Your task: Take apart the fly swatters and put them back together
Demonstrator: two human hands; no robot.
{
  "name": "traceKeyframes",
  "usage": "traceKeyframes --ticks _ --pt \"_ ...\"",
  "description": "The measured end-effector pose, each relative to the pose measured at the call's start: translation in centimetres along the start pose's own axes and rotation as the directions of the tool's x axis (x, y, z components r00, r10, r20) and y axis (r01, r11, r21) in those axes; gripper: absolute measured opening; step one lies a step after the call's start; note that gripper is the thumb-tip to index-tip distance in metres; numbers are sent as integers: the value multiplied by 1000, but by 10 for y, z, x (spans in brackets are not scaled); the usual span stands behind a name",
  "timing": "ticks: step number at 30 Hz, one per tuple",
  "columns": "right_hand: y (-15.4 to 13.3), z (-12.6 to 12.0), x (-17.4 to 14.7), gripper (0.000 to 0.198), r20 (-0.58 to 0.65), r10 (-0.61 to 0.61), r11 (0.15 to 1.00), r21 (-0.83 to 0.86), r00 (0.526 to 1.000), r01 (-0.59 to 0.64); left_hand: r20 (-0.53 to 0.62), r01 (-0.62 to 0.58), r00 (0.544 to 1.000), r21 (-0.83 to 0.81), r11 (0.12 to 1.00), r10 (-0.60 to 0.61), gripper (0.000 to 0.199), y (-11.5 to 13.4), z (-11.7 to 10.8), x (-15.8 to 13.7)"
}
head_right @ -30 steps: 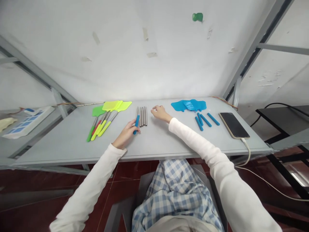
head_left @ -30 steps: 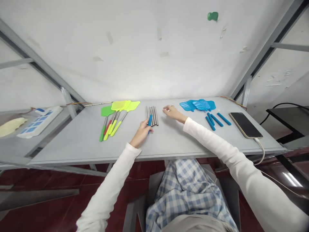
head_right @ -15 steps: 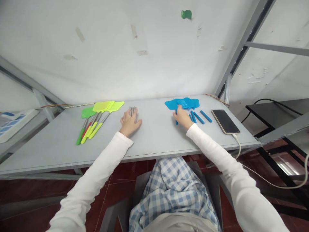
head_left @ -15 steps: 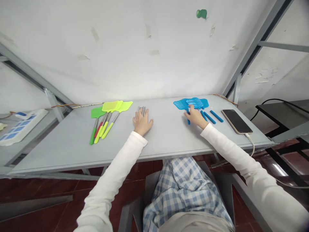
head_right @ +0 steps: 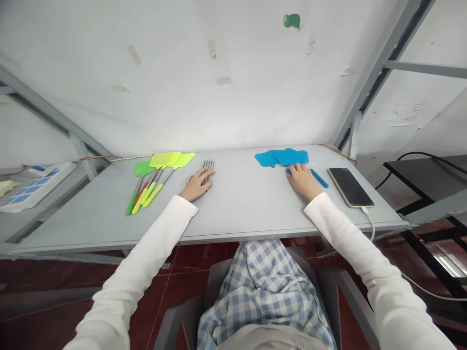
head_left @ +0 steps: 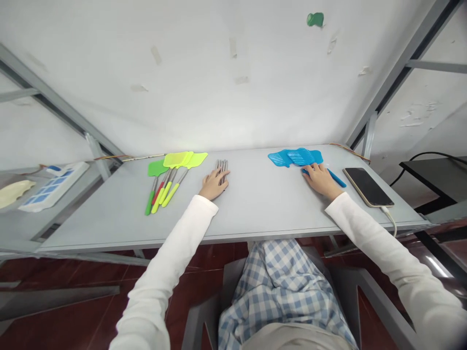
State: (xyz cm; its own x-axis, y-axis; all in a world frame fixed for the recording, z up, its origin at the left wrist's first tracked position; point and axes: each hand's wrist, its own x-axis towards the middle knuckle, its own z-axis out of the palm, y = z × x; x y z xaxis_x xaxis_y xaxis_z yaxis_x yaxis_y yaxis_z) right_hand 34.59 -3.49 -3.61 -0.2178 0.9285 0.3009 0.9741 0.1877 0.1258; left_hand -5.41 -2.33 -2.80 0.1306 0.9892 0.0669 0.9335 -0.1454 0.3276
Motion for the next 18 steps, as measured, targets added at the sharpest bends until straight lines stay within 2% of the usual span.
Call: traceKeyframes --ticks 4,7,8,10,12,13,15,18 --pt "4 2 -4 44 -51 49 999 -11 997 -50 -11 -17 1000 7 1000 18 50 -6 -4 -4" --pt "3 1 -5 43 -91 39 999 -22 995 -41 -144 70 987 18 997 -66 51 -18 -14 -11" --pt "2 0 -6 43 -102 30 999 -24 994 -32 -215 137 968 19 990 -130 51 -25 -18 -14" --pt "2 -1 -5 44 -116 22 999 -28 993 -26 -349 331 886 15 943 -306 52 -44 -26 -19" --pt "2 -1 -5 45 -122 34 999 -36 992 -39 -407 508 792 25 861 -455 52 -64 -31 -24" --pt "2 -1 -5 45 -121 41 998 -39 992 -46 -408 538 780 50 842 -474 50 -72 -33 -26" --pt "1 -2 -5 45 -118 52 998 -40 992 -57 -386 526 804 109 844 -452 46 -82 -36 -29" --pt "-1 -5 -5 43 -122 46 999 -23 991 -49 -332 494 840 146 857 -428 41 -84 -40 -29"
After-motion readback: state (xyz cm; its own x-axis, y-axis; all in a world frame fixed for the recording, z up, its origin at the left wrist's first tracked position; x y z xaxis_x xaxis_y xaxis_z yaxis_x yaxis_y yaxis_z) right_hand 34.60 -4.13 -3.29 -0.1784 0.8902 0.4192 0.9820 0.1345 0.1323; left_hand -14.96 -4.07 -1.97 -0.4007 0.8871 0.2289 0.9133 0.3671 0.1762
